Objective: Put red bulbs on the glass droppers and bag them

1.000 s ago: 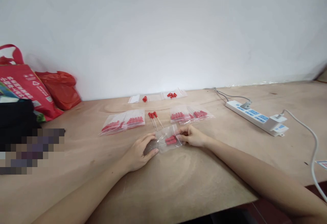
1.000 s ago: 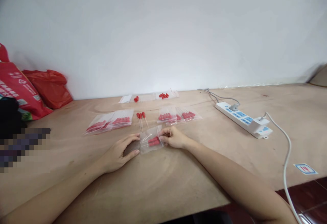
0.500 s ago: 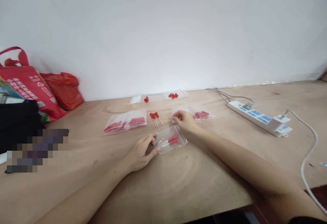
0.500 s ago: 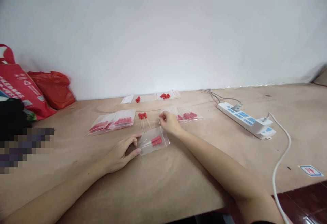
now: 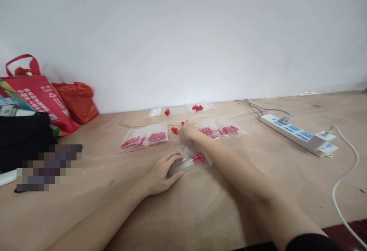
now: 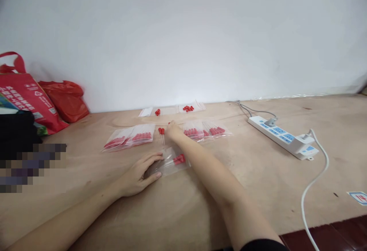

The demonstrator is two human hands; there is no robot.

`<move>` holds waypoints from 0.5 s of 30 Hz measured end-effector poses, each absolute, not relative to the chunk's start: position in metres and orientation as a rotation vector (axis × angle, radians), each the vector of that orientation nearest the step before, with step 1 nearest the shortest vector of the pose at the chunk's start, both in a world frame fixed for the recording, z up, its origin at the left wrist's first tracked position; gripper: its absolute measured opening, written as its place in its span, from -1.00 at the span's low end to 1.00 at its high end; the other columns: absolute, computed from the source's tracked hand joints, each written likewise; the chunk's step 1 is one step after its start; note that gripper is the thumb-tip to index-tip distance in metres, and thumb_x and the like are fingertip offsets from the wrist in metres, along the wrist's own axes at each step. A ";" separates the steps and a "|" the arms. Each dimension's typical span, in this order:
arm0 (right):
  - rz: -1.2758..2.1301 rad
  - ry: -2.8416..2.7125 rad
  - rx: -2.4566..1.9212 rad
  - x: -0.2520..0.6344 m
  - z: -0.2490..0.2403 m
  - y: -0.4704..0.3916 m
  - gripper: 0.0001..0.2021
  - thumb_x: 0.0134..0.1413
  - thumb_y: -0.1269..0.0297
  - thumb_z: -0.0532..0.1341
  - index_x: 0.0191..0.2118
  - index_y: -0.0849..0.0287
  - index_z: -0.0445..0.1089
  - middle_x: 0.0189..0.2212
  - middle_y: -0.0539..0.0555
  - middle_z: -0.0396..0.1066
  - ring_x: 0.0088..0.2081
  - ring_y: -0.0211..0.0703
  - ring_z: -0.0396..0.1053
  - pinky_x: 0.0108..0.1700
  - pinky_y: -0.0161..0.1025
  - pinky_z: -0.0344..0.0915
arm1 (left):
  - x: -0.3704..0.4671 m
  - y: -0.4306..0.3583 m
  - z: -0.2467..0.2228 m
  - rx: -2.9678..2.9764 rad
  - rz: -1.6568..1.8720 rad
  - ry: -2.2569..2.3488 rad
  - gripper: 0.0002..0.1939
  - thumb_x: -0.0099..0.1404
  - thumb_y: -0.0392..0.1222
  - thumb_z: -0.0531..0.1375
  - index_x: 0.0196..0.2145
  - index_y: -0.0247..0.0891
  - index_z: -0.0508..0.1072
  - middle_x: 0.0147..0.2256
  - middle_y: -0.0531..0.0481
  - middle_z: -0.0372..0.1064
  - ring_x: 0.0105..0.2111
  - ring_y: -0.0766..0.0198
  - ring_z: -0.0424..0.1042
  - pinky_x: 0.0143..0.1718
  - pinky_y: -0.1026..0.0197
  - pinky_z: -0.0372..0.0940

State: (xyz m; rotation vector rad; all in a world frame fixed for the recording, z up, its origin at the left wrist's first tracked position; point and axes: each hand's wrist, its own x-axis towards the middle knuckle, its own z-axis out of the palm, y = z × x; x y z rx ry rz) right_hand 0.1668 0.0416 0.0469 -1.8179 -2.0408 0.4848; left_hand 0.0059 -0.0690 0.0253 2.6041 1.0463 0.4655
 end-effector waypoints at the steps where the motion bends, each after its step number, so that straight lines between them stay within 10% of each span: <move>1: 0.473 -2.006 -1.812 0.177 0.052 0.040 -0.56 -0.05 0.50 0.03 0.02 0.47 0.04 -0.19 0.39 0.32 -0.16 -0.02 0.34 -0.21 -0.21 0.24 | 0.006 -0.069 0.025 2.606 0.461 1.051 -0.65 0.21 -0.12 0.04 -0.05 -0.24 0.22 0.04 -0.15 0.14 0.03 0.11 0.15 0.03 0.04 0.10; 7: 0.604 -1.558 -1.491 0.258 0.047 0.011 -0.30 -0.07 0.42 -0.01 0.17 0.32 -0.41 -0.47 0.04 0.35 -0.54 -0.22 0.34 -0.48 -0.28 0.28 | 0.006 -0.069 0.026 2.621 0.452 1.034 -0.64 0.21 -0.12 0.04 -0.03 -0.23 0.20 0.04 -0.13 0.13 0.04 0.13 0.12 0.04 0.05 0.08; 15: 0.764 -1.146 -1.285 0.268 0.003 -0.032 -0.30 -0.09 0.27 0.08 0.14 0.27 -0.30 -0.70 -0.18 0.16 -0.70 -0.26 0.23 -0.64 -0.30 0.24 | 0.006 -0.068 0.024 2.621 0.419 1.066 -0.64 0.22 -0.10 0.02 -0.02 -0.21 0.19 0.06 -0.11 0.09 0.06 0.14 0.10 0.05 0.04 0.06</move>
